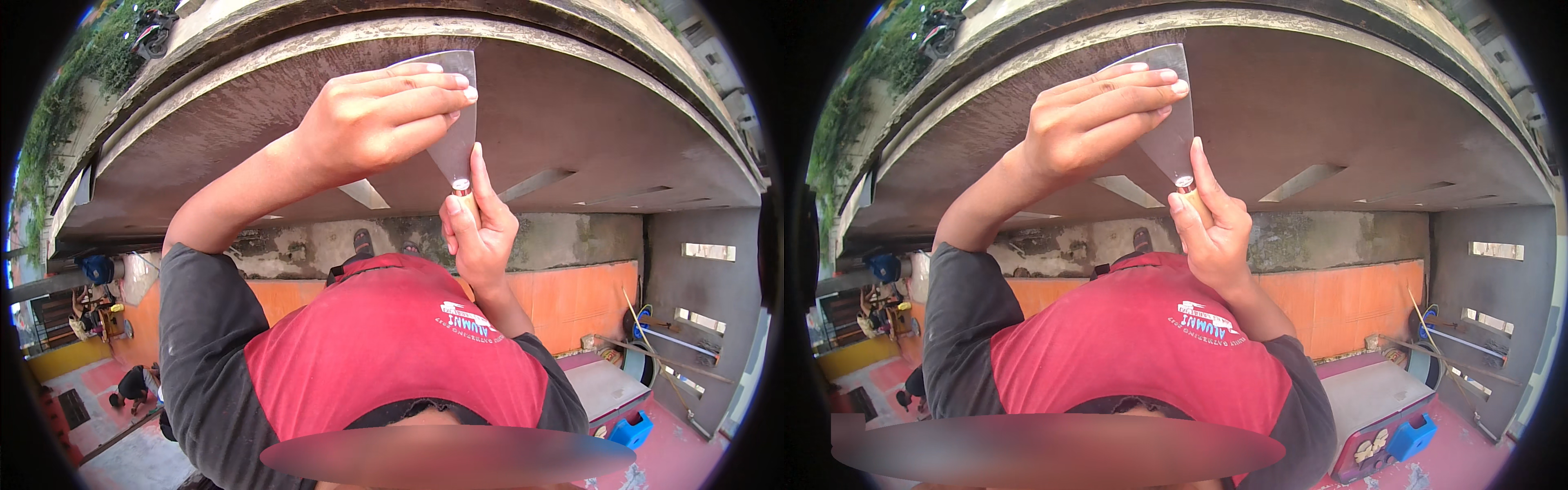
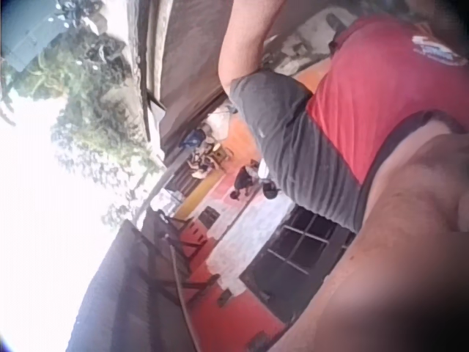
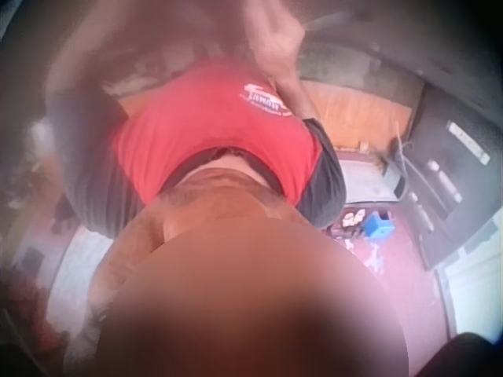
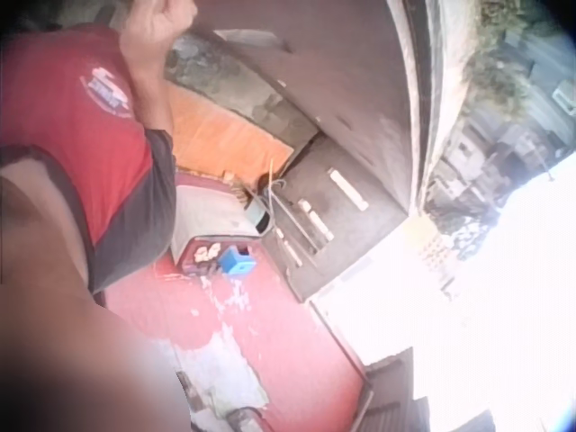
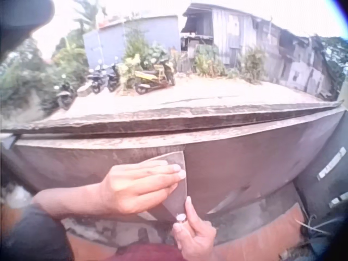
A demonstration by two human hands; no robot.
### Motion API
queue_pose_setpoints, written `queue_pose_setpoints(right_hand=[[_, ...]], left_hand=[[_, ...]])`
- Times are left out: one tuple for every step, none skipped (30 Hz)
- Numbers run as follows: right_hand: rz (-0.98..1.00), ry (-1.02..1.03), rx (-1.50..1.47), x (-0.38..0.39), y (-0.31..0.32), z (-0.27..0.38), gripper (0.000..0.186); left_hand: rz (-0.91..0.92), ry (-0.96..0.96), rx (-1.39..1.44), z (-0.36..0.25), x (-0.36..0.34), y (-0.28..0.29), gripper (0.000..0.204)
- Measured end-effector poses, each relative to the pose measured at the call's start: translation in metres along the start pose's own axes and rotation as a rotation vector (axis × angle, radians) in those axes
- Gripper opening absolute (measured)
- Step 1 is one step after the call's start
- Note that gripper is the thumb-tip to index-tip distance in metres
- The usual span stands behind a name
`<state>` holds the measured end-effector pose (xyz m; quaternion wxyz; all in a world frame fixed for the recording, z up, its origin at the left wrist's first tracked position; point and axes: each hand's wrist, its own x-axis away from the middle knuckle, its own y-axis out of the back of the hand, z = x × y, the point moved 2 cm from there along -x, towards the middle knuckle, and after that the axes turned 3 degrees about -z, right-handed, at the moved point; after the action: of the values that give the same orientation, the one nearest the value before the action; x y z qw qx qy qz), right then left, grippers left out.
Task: The person uses a metal trowel to smooth a reddish-brown plastered ceiling surface, then switches to a sanding block to sand the same area. The person works overhead, moving the tools across the ceiling in repeated strokes.
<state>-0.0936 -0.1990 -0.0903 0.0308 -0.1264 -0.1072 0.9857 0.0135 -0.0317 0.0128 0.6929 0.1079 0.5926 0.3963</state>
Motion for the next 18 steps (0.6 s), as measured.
queue_pose_setpoints(right_hand=[[0.007, -0.041, -0.018, 0.001, 0.003, 0.000, 0.063], [0.005, -0.089, -0.031, 0.004, 0.005, -0.001, 0.063], [0.004, -0.043, -0.081, 0.003, 0.003, -0.006, 0.063], [0.004, -0.036, -0.058, 0.002, 0.002, -0.007, 0.063], [0.005, -0.031, -0.037, 0.002, 0.001, -0.007, 0.063], [0.006, -0.026, -0.017, 0.003, 0.001, -0.007, 0.063], [0.009, -0.043, -0.006, 0.007, 0.002, -0.008, 0.063], [0.008, -0.050, 0.005, 0.009, 0.004, -0.009, 0.063], [0.007, -0.057, 0.016, 0.010, 0.005, -0.009, 0.062], [0.009, -0.029, 0.016, 0.006, 0.005, -0.007, 0.062], [0.008, -0.007, 0.020, 0.003, 0.004, -0.005, 0.062], [0.009, 0.010, 0.025, 0.001, 0.004, -0.003, 0.062], [0.006, -0.010, 0.013, 0.002, 0.003, -0.003, 0.062], [0.010, -0.020, -0.003, -0.001, 0.002, -0.002, 0.063], [0.014, -0.030, -0.018, -0.003, 0.000, -0.002, 0.063], [0.003, -0.046, -0.013, 0.001, 0.000, -0.003, 0.063], [-0.010, -0.064, -0.010, 0.008, 0.000, -0.006, 0.062], [-0.023, -0.081, -0.006, 0.012, -0.002, -0.007, 0.062]], left_hand=[[0.015, -0.023, 0.020, 0.000, -0.001, 0.002, 0.016], [0.017, -0.013, 0.020, 0.000, -0.001, 0.002, 0.016], [0.019, -0.004, 0.020, 0.000, -0.001, 0.001, 0.016], [0.022, 0.005, 0.021, 0.000, -0.001, 0.001, 0.016], [-0.002, -0.010, 0.012, 0.001, 0.003, -0.003, 0.015], [0.007, 0.001, 0.017, -0.002, 0.006, -0.004, 0.015], [0.015, 0.012, 0.021, -0.005, 0.009, -0.004, 0.014], [0.020, 0.013, 0.024, -0.005, 0.009, -0.005, 0.014], [0.018, 0.015, 0.033, -0.006, 0.010, -0.006, 0.014], [0.010, 0.009, 0.035, -0.003, 0.007, -0.004, 0.014], [0.003, 0.007, 0.044, -0.002, 0.001, -0.001, 0.014], [-0.003, 0.009, 0.054, -0.001, -0.004, 0.002, 0.014], [-0.010, -0.003, 0.027, 0.003, -0.009, 0.004, 0.014], [-0.016, -0.009, 0.009, 0.005, -0.012, 0.003, 0.016], [-0.008, -0.003, 0.014, 0.002, -0.007, 0.001, 0.016], [0.000, 0.003, 0.019, -0.003, 0.003, -0.004, 0.016], [0.020, 0.037, 0.032, -0.007, 0.007, -0.006, 0.016], [0.010, 0.024, 0.027, -0.005, 0.008, -0.005, 0.016]])
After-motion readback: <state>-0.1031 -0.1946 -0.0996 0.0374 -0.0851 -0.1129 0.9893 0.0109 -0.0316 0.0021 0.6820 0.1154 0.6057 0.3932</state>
